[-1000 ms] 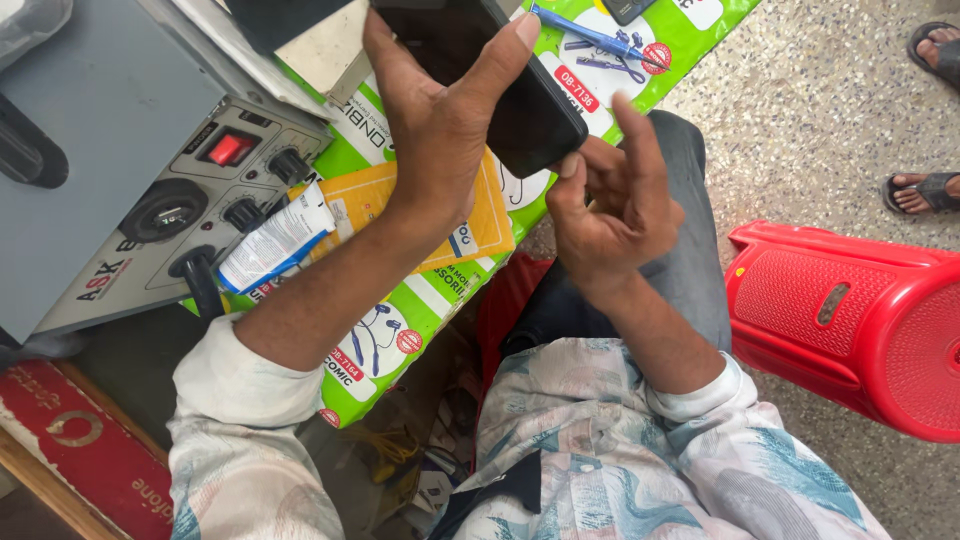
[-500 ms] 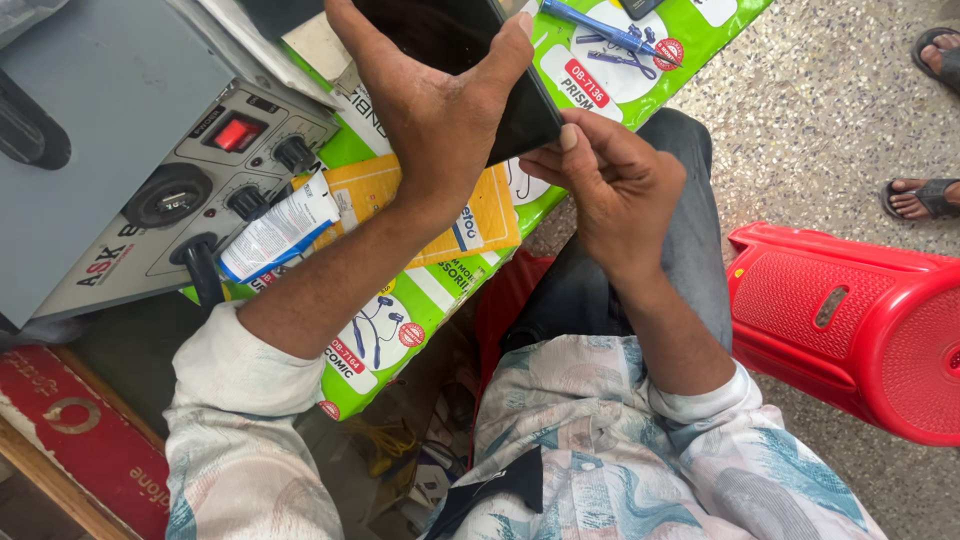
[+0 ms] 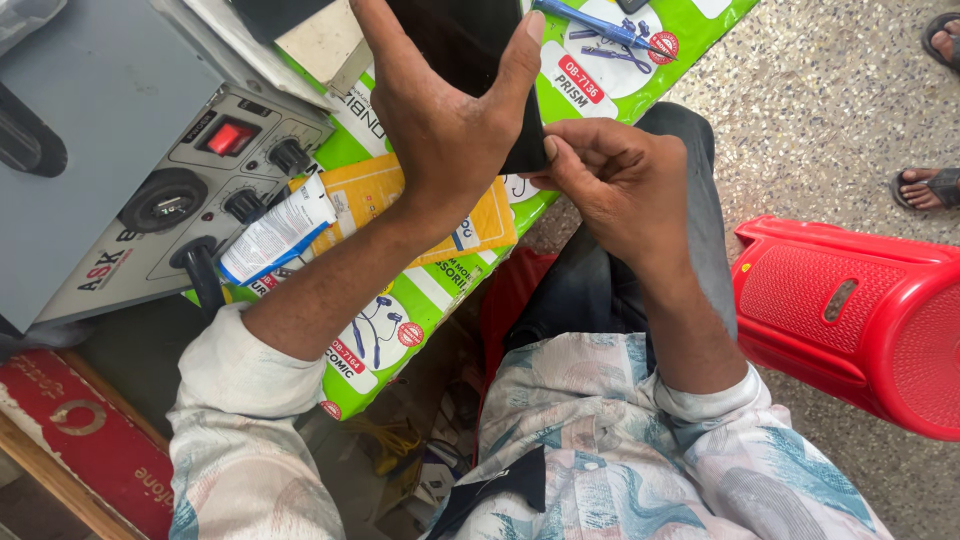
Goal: The person uses a blue electric screwdriver to remove screws from the back of a smartphone. They then pry open the back cover, disconnect internal ribbon cables, and remove the battery and screen assembly.
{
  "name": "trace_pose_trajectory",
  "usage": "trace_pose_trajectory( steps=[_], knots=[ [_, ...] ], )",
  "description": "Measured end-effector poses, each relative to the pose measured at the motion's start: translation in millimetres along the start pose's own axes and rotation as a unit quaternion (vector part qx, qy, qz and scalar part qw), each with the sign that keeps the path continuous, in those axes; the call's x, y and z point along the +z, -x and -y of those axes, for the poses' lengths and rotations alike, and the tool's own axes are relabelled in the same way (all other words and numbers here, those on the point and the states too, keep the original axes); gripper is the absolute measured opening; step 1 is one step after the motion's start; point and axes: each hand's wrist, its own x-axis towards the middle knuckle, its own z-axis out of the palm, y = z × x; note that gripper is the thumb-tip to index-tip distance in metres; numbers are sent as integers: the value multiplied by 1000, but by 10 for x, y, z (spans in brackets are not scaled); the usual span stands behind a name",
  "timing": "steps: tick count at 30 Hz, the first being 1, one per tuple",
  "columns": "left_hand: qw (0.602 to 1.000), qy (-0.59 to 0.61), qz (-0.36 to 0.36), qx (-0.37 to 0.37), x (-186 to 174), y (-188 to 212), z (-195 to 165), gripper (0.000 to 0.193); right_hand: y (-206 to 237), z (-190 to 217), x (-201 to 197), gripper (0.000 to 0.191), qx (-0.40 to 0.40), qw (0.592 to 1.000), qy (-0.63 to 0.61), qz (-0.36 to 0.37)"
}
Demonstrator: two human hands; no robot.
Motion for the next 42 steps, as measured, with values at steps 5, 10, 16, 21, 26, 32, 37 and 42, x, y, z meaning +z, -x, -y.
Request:
trace_pose_trajectory(
  steps=[5,10,16,21,26,32,37,42],
  knots=[
    [998,-11,37,-46,66,130,-190,88,20,-9,-22,12,-37,992,77,-94],
    [991,-69,102,47,64,251,-171,92,-2,79,-69,13,-50,988,32,-141],
    [982,126,126,-62,35,181,-71,69,-27,233,-66,25,-11,989,-82,-127],
    [780,559,183,-216,-117,-113,82,37,20,317,-72,30,-34,994,-81,-70],
    [705,622,239,-245,-211,-171,21,55,33,299,-35,27,-37,995,-67,-64],
    [715,610,280,-196,-198,-194,-145,62,46,275,-48,27,-52,995,-54,-71],
    [739,582,289,-181,-213,-165,-180,52,54,276,-62,26,-72,994,-44,-65],
    [862,461,124,-169,-68,-129,-106,27,81,261,-55,32,-75,996,-52,-1]
  ],
)
